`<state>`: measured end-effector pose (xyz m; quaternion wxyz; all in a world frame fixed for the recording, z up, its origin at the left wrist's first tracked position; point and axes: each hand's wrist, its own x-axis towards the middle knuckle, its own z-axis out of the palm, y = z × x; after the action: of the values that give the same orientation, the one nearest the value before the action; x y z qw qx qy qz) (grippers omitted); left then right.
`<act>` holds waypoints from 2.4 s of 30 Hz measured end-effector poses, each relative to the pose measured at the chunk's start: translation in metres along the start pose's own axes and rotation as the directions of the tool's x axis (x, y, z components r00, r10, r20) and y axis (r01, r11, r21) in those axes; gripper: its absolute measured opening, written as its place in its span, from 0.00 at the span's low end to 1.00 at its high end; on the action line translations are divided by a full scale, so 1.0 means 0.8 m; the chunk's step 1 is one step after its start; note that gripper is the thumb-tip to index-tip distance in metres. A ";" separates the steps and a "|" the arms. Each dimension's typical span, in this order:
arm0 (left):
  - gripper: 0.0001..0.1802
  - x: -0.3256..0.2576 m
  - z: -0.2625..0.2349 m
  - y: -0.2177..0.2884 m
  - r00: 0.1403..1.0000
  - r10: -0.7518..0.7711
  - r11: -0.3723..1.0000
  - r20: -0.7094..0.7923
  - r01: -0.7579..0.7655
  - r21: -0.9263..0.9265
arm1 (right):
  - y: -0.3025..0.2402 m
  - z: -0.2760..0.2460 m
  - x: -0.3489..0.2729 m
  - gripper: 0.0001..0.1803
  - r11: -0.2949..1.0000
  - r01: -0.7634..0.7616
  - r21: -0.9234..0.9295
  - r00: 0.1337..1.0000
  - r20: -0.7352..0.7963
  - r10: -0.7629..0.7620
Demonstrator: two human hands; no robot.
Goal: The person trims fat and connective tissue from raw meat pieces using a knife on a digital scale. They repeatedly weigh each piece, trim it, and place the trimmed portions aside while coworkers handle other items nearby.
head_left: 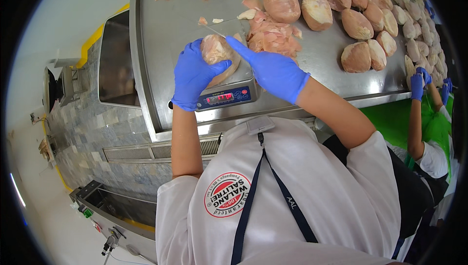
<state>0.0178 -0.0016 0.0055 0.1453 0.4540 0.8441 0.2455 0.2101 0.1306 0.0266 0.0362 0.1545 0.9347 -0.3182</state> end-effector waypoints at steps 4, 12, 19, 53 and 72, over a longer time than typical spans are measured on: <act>0.50 0.001 0.003 -0.006 1.000 -0.014 1.000 0.003 0.014 -0.014 | -0.022 -0.032 0.047 0.49 0.991 -0.057 0.117 0.992 0.114 0.043; 0.47 0.006 0.011 -0.012 0.997 -0.059 0.990 -0.054 0.052 -0.130 | 0.014 0.019 0.048 0.51 0.995 0.055 0.077 0.997 -0.065 -0.050; 0.47 0.001 0.016 0.002 0.996 -0.038 0.994 -0.081 0.030 -0.103 | 0.019 0.008 0.054 0.49 0.991 -0.081 0.103 0.996 0.054 0.075; 0.46 0.061 -0.021 -0.045 0.899 0.092 0.969 0.429 0.017 -0.245 | 0.041 0.097 0.045 0.40 0.375 0.008 0.927 0.932 -0.143 0.333; 0.51 0.000 -0.017 0.011 0.945 0.254 0.963 0.208 -0.228 -0.141 | 0.050 0.034 0.030 0.39 0.571 -0.019 0.821 0.939 -0.181 0.291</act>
<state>0.0172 -0.0017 0.0218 0.2343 0.5696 0.7448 0.2568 0.1986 0.1503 -0.0222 -0.1504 0.2821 0.6634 -0.6766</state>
